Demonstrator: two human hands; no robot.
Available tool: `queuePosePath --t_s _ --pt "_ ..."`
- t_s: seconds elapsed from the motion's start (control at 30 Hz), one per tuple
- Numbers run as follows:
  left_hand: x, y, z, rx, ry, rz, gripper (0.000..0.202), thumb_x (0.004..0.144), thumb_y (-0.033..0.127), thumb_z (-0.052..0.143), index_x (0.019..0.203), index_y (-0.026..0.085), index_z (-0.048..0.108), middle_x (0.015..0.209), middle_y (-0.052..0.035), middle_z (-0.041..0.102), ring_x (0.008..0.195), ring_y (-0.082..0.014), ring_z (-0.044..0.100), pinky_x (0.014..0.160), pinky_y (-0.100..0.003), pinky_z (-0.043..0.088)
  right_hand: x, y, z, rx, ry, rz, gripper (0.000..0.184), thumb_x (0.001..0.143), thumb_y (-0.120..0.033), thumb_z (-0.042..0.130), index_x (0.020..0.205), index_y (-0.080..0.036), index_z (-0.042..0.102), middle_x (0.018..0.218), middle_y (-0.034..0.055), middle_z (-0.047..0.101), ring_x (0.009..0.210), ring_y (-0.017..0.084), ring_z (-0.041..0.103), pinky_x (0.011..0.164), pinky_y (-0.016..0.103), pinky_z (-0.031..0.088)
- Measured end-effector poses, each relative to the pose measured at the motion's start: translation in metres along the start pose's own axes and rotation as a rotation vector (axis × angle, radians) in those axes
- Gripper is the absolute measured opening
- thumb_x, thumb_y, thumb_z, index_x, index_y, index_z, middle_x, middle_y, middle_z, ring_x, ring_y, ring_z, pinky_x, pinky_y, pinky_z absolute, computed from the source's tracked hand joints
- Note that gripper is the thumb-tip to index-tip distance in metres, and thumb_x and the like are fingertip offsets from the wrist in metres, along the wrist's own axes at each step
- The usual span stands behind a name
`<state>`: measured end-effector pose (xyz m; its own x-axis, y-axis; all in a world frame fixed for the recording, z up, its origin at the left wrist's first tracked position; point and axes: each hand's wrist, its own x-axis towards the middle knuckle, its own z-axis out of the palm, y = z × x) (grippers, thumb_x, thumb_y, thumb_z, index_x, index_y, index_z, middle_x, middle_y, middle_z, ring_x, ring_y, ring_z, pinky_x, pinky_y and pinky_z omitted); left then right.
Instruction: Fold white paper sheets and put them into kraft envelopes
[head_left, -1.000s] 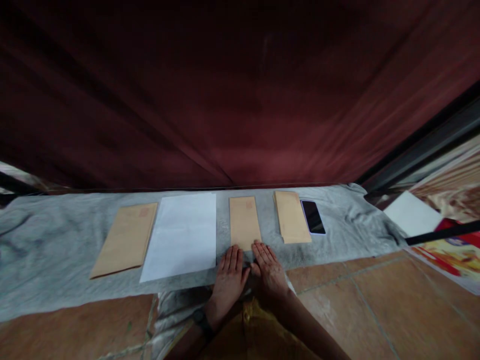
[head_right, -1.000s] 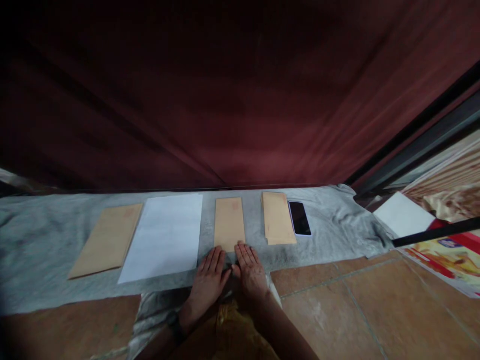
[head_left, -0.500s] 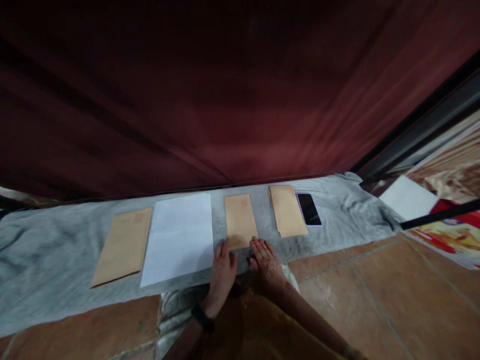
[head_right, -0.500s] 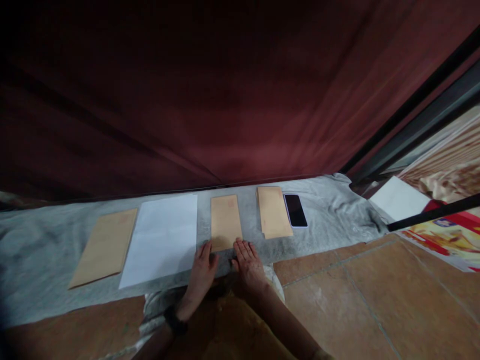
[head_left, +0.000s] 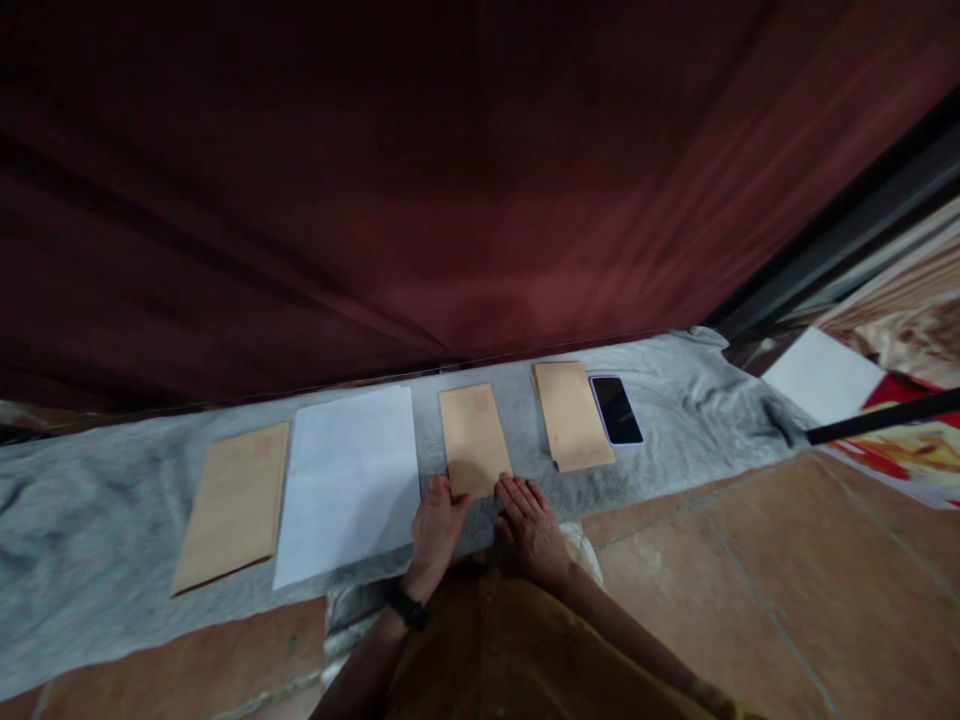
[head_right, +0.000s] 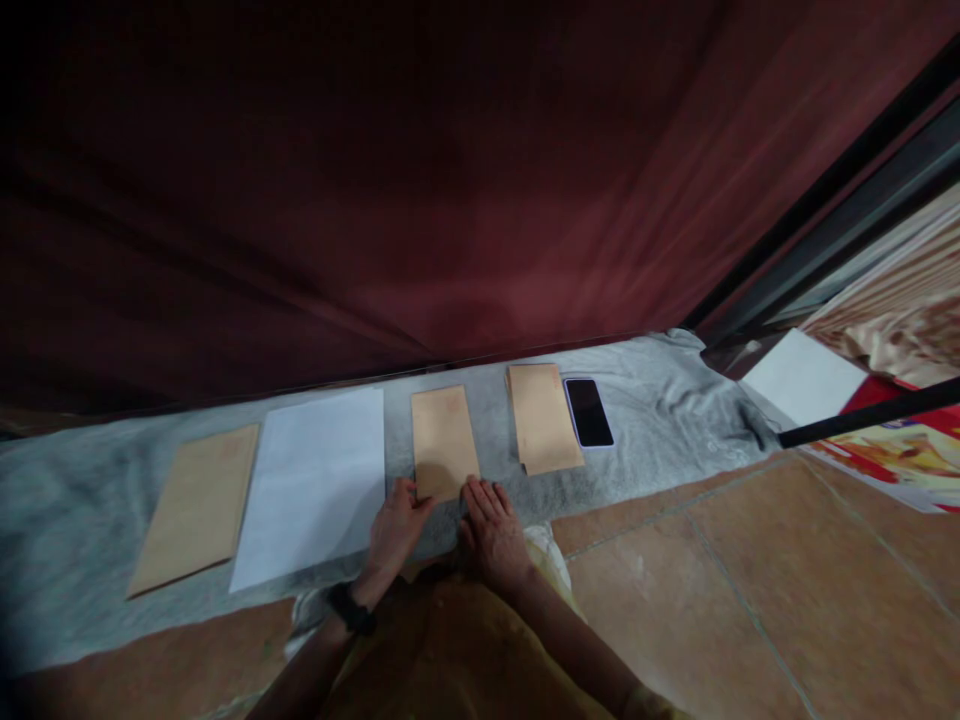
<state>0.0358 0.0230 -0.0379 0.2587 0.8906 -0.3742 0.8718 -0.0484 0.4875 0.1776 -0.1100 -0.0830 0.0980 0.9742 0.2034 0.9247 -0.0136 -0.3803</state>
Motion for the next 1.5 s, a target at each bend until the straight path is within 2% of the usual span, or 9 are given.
queuePosePath --t_s 0.2,0.37,0.57,0.73,0.87,0.97,1.13,1.3,1.5 --pt "0.006 -0.007 0.004 -0.201 0.091 -0.023 0.024 0.079 0.033 0.071 0.088 0.024 0.050 0.080 0.0003 0.063 0.077 -0.0213 0.063 0.067 -0.030 0.040 0.001 0.001 0.000 0.028 0.048 -0.011 0.055 0.101 -0.025 0.047 0.155 -0.015 0.041 0.155 0.0141 0.050 0.144 0.027 0.044 0.120 0.051 0.035" --pt "0.008 -0.004 0.004 -0.680 0.045 -0.048 0.026 0.065 0.032 0.072 0.077 0.023 0.051 0.068 0.0026 0.056 0.065 -0.0182 0.055 0.060 -0.030 0.039 0.006 0.000 -0.003 0.028 0.066 -0.016 0.051 0.101 -0.020 0.045 0.152 -0.015 0.043 0.152 0.0143 0.053 0.140 0.027 0.047 0.119 0.050 0.036" --pt "-0.006 0.012 -0.005 -0.841 -0.085 -0.017 0.033 0.067 0.034 0.066 0.095 0.021 0.057 0.066 0.0032 0.060 0.055 -0.0138 0.053 0.053 -0.027 0.039 0.024 -0.016 -0.008 -0.027 0.050 0.086 0.061 0.097 -0.014 0.051 0.157 -0.020 0.037 0.142 0.0152 0.059 0.122 0.029 0.058 0.101 0.042 0.051" --pt "-0.018 0.034 -0.021 -1.007 -0.145 0.066 0.059 0.071 0.043 0.075 0.122 0.020 0.057 0.073 0.0024 0.064 0.059 -0.0137 0.057 0.056 -0.025 0.044 0.040 -0.030 -0.022 0.078 0.096 0.199 0.053 0.096 -0.011 0.052 0.147 -0.024 0.053 0.121 0.0118 0.064 0.103 0.023 0.064 0.081 0.029 0.056" --pt "-0.020 0.039 -0.031 -1.036 -0.100 0.070 0.060 0.078 0.060 0.073 0.123 0.022 0.062 0.091 -0.0038 0.070 0.080 -0.0170 0.065 0.067 -0.026 0.051 0.050 -0.025 -0.040 0.453 0.286 0.390 0.029 0.101 -0.025 0.048 0.113 -0.024 0.074 0.098 0.0074 0.063 0.084 0.019 0.062 0.069 0.027 0.052" --pt "-0.020 0.038 -0.029 -1.041 -0.132 -0.044 0.058 0.076 0.065 0.074 0.113 0.022 0.068 0.115 -0.0096 0.071 0.102 -0.0227 0.067 0.076 -0.029 0.053 0.056 -0.020 -0.043 0.897 0.453 0.564 0.037 0.095 -0.047 0.060 0.073 -0.020 0.072 0.083 0.0049 0.061 0.077 0.018 0.059 0.068 0.028 0.051" --pt "-0.027 0.036 -0.008 -1.058 -0.373 -0.079 0.051 0.067 0.061 0.082 0.096 0.020 0.069 0.096 -0.0059 0.074 0.089 -0.0221 0.070 0.074 -0.031 0.053 0.059 -0.030 -0.027 1.499 0.428 0.850 0.045 0.074 -0.063 0.077 0.067 -0.019 0.066 0.063 0.0000 0.060 0.060 0.015 0.054 0.061 0.029 0.047" --pt "-0.022 0.025 0.008 -1.055 -0.366 -0.052 0.046 0.064 0.057 0.082 0.079 0.019 0.061 0.076 -0.0011 0.068 0.067 -0.0152 0.066 0.059 -0.025 0.050 0.053 -0.032 -0.012 1.537 0.351 0.933 0.047 0.066 -0.065 0.079 0.070 -0.020 0.064 0.060 0.0003 0.061 0.055 0.016 0.055 0.054 0.028 0.045" --pt "-0.005 0.013 0.003 -0.879 -0.359 -0.084 0.041 0.065 0.051 0.080 0.078 0.022 0.054 0.060 0.0050 0.062 0.046 -0.0115 0.058 0.043 -0.021 0.039 0.045 0.003 -0.011 1.280 0.351 1.001 0.045 0.070 -0.068 0.065 0.072 -0.024 0.057 0.062 0.0007 0.060 0.057 0.020 0.059 0.055 0.033 0.053"
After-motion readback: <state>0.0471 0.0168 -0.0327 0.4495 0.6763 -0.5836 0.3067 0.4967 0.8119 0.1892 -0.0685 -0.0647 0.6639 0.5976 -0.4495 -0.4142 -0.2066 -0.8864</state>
